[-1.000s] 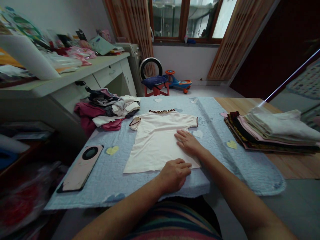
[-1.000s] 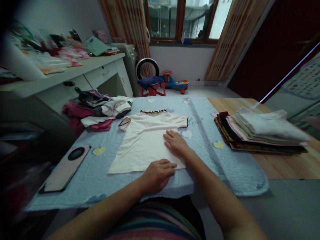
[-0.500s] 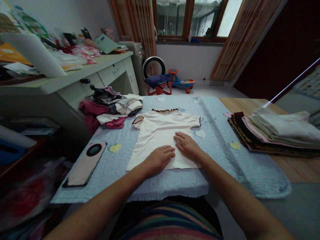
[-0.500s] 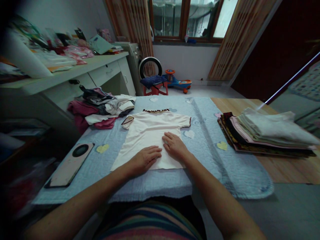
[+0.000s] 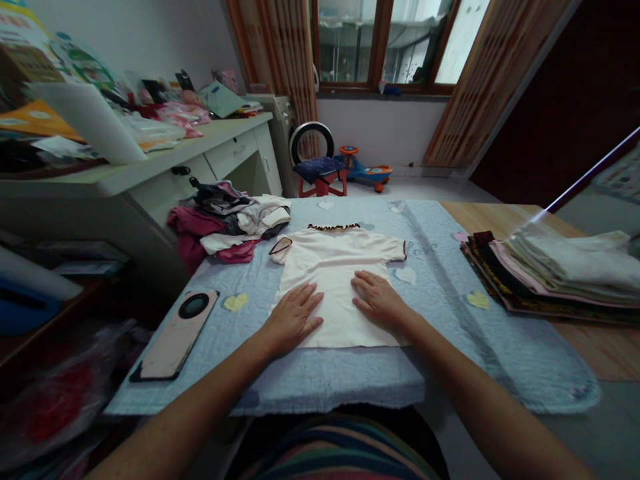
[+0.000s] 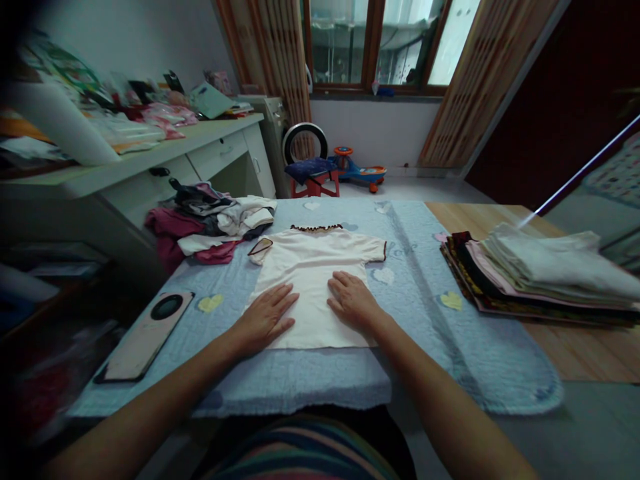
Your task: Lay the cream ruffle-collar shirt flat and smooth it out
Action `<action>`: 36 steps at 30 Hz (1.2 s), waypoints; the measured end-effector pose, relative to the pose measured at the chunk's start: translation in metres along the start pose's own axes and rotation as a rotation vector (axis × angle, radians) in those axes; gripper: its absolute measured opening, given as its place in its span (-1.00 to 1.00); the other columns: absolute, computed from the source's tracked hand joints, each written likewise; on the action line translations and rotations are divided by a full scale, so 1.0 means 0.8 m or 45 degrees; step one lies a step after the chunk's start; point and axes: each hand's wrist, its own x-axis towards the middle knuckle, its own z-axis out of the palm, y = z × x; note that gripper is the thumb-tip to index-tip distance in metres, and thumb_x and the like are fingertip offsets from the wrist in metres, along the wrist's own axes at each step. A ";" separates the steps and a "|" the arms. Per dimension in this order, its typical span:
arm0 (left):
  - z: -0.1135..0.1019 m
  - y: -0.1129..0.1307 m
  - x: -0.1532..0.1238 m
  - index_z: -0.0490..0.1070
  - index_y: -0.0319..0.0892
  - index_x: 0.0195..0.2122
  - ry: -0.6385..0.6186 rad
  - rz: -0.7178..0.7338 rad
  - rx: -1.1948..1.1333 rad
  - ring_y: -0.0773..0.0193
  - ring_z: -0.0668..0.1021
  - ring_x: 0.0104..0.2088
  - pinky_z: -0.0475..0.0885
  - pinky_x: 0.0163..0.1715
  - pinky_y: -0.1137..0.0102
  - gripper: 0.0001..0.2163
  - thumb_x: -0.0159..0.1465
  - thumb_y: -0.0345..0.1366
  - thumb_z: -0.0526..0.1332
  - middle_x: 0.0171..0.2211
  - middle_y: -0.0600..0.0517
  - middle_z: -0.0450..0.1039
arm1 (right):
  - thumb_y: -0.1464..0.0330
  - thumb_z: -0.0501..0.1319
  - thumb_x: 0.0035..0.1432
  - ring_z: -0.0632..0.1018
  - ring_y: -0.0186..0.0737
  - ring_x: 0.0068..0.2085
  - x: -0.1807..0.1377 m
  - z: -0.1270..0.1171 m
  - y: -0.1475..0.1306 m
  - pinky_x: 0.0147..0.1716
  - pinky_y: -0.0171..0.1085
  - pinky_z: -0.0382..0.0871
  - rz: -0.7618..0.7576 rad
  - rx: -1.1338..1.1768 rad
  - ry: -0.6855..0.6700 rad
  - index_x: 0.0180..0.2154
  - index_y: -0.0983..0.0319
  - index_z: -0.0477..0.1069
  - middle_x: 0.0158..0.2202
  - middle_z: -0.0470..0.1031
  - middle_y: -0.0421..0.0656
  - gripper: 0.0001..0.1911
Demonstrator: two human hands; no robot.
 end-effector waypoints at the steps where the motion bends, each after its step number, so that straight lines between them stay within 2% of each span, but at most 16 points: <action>1: 0.001 -0.004 0.001 0.27 -0.16 0.27 0.017 -0.015 0.019 0.01 0.25 0.32 0.18 0.29 0.08 -0.52 0.37 -0.10 0.12 0.33 -0.19 0.18 | 0.32 0.21 0.22 0.42 0.05 0.16 0.006 -0.003 -0.003 0.15 -0.02 0.29 0.003 -0.009 -0.018 0.02 0.28 0.45 0.16 0.40 0.11 -0.65; 5: 0.005 -0.010 0.004 0.29 -0.14 0.26 0.077 -0.006 0.061 -0.02 0.25 0.32 0.18 0.29 0.07 -0.52 0.35 -0.11 0.16 0.32 -0.17 0.20 | 0.42 0.21 0.19 0.51 -0.07 -0.03 0.038 -0.007 -0.017 0.01 -0.15 0.35 -0.079 0.013 -0.072 -0.17 0.25 0.50 -0.06 0.52 0.02 -0.84; 9: 0.007 -0.007 0.002 0.27 -0.12 0.27 0.066 -0.006 0.071 -0.08 0.15 0.36 0.14 0.29 0.01 -0.50 0.33 -0.13 0.18 0.33 -0.15 0.17 | 0.47 0.18 0.20 0.49 -0.13 -0.02 0.070 0.009 -0.028 0.02 -0.19 0.33 -0.213 0.065 -0.065 -0.15 0.24 0.48 -0.04 0.50 -0.01 -0.81; 12: 0.004 -0.004 0.000 0.27 -0.10 0.27 0.069 -0.014 0.061 -0.15 0.10 0.37 0.16 0.27 -0.03 -0.49 0.30 -0.12 0.20 0.33 -0.15 0.16 | 0.47 0.18 0.21 0.46 -0.11 0.03 0.080 0.026 -0.026 0.07 -0.16 0.30 -0.170 0.090 0.027 -0.11 0.24 0.48 0.00 0.49 -0.01 -0.79; 15: -0.001 -0.010 0.004 0.32 -0.08 0.22 0.108 -0.041 0.037 -0.10 0.21 0.32 0.23 0.23 0.00 -0.52 0.30 -0.10 0.21 0.29 -0.14 0.22 | 0.42 0.17 0.23 0.43 -0.06 0.08 0.079 0.037 -0.020 0.14 -0.10 0.26 -0.091 0.118 0.135 -0.06 0.26 0.47 0.05 0.46 0.02 -0.76; 18: -0.012 -0.034 0.018 0.41 -0.14 0.08 0.162 -0.205 0.018 0.05 0.41 0.15 0.32 0.17 0.13 -0.69 0.37 -0.19 0.10 0.14 -0.13 0.39 | 0.42 0.17 0.22 0.42 -0.05 0.09 0.076 0.039 -0.019 0.15 -0.08 0.27 -0.078 0.122 0.167 -0.06 0.24 0.46 0.07 0.45 0.02 -0.75; 20: -0.022 -0.057 0.031 0.41 -0.20 0.04 0.200 -0.494 0.039 0.07 0.47 0.06 0.35 0.11 0.19 -0.71 0.39 -0.26 0.04 0.03 -0.15 0.45 | 0.43 0.16 0.21 0.42 -0.05 0.08 0.075 0.037 -0.021 0.15 -0.08 0.28 -0.079 0.117 0.180 -0.07 0.22 0.46 0.07 0.45 0.00 -0.75; 22: -0.034 -0.081 0.046 0.35 -0.21 0.10 0.168 -0.769 0.051 0.06 0.51 0.01 0.39 0.04 0.21 -0.68 0.36 -0.27 0.06 -0.02 -0.18 0.48 | 0.43 0.16 0.21 0.43 -0.05 0.07 0.074 0.034 -0.024 0.14 -0.09 0.29 -0.074 0.114 0.187 -0.07 0.22 0.46 0.06 0.46 0.00 -0.75; 24: -0.043 -0.100 0.061 0.21 -0.16 0.24 0.136 -0.916 -0.009 0.07 0.54 0.00 0.41 -0.03 0.27 -0.58 0.36 -0.22 0.07 0.00 -0.16 0.49 | 0.43 0.17 0.21 0.43 -0.03 0.06 0.074 0.032 -0.027 0.13 -0.08 0.30 -0.069 0.106 0.179 -0.08 0.24 0.47 0.05 0.46 0.02 -0.76; 27: -0.047 -0.116 0.083 0.02 -0.17 0.35 0.121 -0.982 -0.104 0.02 0.55 0.02 0.42 -0.07 0.27 -0.42 0.33 -0.17 0.11 0.06 -0.20 0.48 | 0.44 0.15 0.23 0.42 -0.04 0.09 0.074 0.032 -0.029 0.13 -0.07 0.29 -0.098 0.105 0.156 -0.06 0.22 0.48 0.08 0.46 0.01 -0.75; 30: -0.039 -0.122 0.099 -0.04 -0.18 0.38 0.180 -1.052 -0.100 -0.05 0.56 0.02 0.43 -0.10 0.26 -0.31 0.27 -0.17 0.18 0.08 -0.25 0.46 | 0.46 0.09 0.29 0.41 -0.09 0.15 0.073 0.033 -0.030 0.16 -0.08 0.24 -0.193 0.125 0.105 -0.02 0.16 0.48 0.13 0.45 -0.05 -0.71; 36: -0.023 -0.131 0.105 0.14 -0.04 0.30 0.261 -0.994 -0.182 0.05 0.61 -0.10 0.44 -0.17 0.32 -0.45 0.28 -0.28 0.18 -0.04 -0.08 0.57 | 0.39 0.11 0.31 0.39 -0.09 0.20 0.073 0.032 -0.032 0.19 -0.06 0.19 -0.252 0.109 0.002 0.04 0.16 0.46 0.18 0.42 -0.03 -0.69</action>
